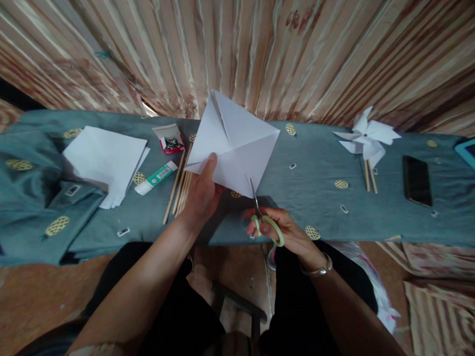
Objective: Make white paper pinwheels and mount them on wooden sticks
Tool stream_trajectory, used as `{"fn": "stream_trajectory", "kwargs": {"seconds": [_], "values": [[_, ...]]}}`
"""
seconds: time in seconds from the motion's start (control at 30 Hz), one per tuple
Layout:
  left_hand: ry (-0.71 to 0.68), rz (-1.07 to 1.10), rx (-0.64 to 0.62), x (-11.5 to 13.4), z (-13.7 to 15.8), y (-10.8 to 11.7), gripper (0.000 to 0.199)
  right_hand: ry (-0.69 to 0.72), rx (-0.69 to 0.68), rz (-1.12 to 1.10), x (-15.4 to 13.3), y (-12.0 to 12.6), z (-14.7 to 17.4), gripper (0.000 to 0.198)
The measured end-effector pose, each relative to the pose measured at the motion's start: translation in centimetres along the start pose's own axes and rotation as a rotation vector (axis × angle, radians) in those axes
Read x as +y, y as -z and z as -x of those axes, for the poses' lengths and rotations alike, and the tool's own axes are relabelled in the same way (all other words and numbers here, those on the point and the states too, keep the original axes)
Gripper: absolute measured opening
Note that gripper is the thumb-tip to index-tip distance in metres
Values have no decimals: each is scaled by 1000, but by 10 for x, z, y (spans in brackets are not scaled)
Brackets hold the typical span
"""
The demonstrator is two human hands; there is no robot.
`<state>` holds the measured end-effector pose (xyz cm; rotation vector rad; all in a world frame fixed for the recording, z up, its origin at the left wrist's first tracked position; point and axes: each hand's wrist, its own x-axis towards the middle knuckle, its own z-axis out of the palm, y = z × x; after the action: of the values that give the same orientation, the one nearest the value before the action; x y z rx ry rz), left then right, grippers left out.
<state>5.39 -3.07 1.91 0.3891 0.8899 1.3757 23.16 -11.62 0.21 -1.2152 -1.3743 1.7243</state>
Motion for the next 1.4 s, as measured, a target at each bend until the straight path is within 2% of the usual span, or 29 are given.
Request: {"fn": "stream_trajectory", "kwargs": {"seconds": [0.4, 0.53, 0.8, 1.07, 1.4], "values": [[5, -49, 53, 1, 2, -3, 28, 10, -13, 19, 1, 1, 0, 55], [5, -57, 51, 1, 2, -4, 27, 19, -6, 17, 0, 1, 0, 55], [8, -10, 38, 1, 3, -5, 40, 6, -8, 15, 1, 1, 1, 54], [19, -38, 37, 0, 1, 0, 32, 7, 8, 27, -1, -1, 0, 50], [4, -62, 0, 3, 2, 3, 34, 19, 23, 28, 5, -3, -3, 44]]}}
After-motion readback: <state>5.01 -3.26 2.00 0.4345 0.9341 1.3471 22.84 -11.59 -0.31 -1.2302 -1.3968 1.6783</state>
